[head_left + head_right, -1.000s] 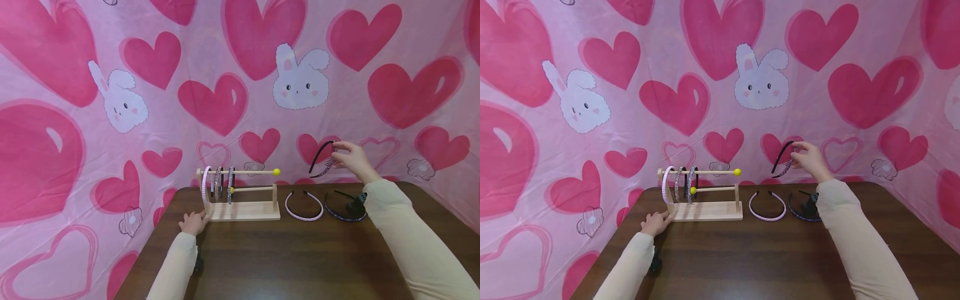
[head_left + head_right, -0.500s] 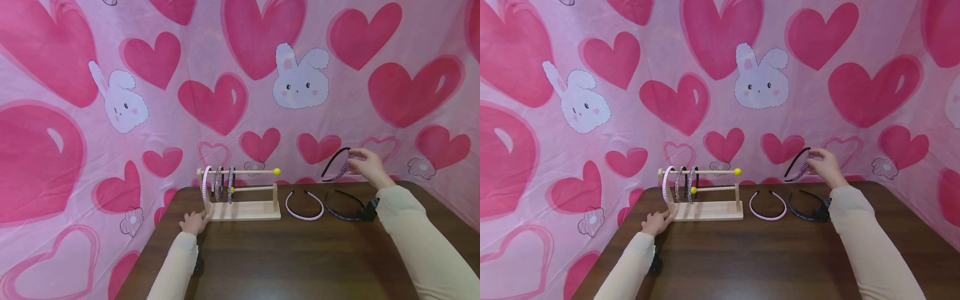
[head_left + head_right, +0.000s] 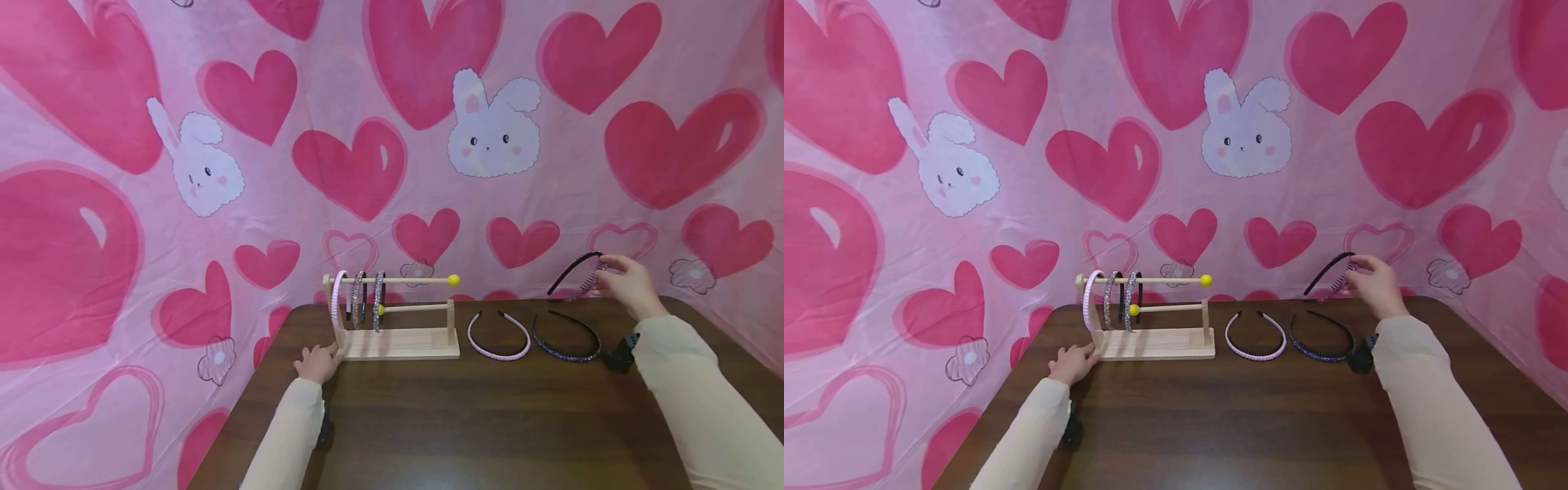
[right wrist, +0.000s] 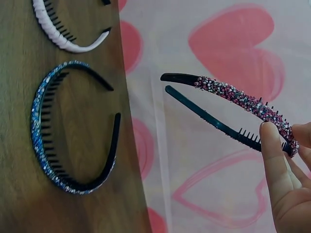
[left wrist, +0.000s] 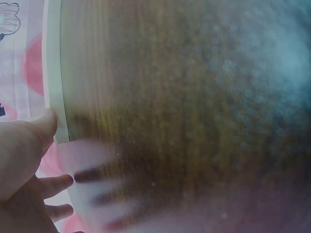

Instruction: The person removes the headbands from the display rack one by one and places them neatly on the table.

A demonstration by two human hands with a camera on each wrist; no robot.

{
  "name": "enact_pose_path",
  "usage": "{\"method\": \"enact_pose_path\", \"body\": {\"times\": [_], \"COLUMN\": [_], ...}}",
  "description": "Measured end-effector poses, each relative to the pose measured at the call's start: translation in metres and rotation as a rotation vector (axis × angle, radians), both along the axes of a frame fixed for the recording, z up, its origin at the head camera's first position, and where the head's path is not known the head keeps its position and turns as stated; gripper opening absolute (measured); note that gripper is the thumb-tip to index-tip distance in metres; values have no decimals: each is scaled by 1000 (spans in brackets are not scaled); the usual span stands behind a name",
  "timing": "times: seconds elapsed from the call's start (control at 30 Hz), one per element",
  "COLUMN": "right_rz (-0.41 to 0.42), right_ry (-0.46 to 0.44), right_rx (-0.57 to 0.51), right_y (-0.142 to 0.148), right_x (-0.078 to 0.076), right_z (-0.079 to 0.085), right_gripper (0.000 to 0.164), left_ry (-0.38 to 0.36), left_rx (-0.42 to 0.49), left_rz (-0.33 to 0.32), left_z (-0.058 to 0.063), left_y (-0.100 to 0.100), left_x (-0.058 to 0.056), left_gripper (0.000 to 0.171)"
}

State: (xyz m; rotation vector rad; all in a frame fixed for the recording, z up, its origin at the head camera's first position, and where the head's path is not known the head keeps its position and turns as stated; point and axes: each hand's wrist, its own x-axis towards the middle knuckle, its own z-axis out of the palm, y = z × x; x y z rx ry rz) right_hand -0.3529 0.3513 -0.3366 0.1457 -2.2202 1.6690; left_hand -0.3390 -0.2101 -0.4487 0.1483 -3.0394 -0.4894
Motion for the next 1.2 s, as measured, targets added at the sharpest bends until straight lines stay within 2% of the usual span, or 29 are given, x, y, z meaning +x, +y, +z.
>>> {"method": "enact_pose_path", "body": {"times": [0.03,0.13,0.23,0.27,0.3,0.43,0.6,0.77,0.97,1.2], "right_rz": [28,22,-22,-67,-87,-143,-157,-182,-238,-319], "right_ry": [13,17,-14,-34,-46,-51,-37,-59,-89,-141], "right_rx": [-64,-96,-134,-88,-96,-187,-276,-273,-274,-283], "right_y": [6,16,21,19,20,23,26,32,39,45], "right_x": [-3,-4,-2,2,3,10,20,24,30,38], "right_z": [-5,-11,-13,-11,-11,-14,-18,-25,-34,-43], "right_gripper": [49,51,47,48,46,25,28,40,27,23], "left_ry": [-1,3,1,0,-3,-12,5,-13,-6,0], "left_rx": [3,5,4,2,1,5,-3,-1,-8,-15], "left_rz": [0,-2,-5,-6,-6,1,12,8,-1,-4], "left_z": [0,1,2,3,3,1,-3,2,2,0], "left_y": [0,0,1,1,1,0,0,1,1,0], "left_x": [0,0,2,3,3,2,-1,2,3,1], "left_gripper": [48,47,47,46,46,46,46,46,46,46]}}
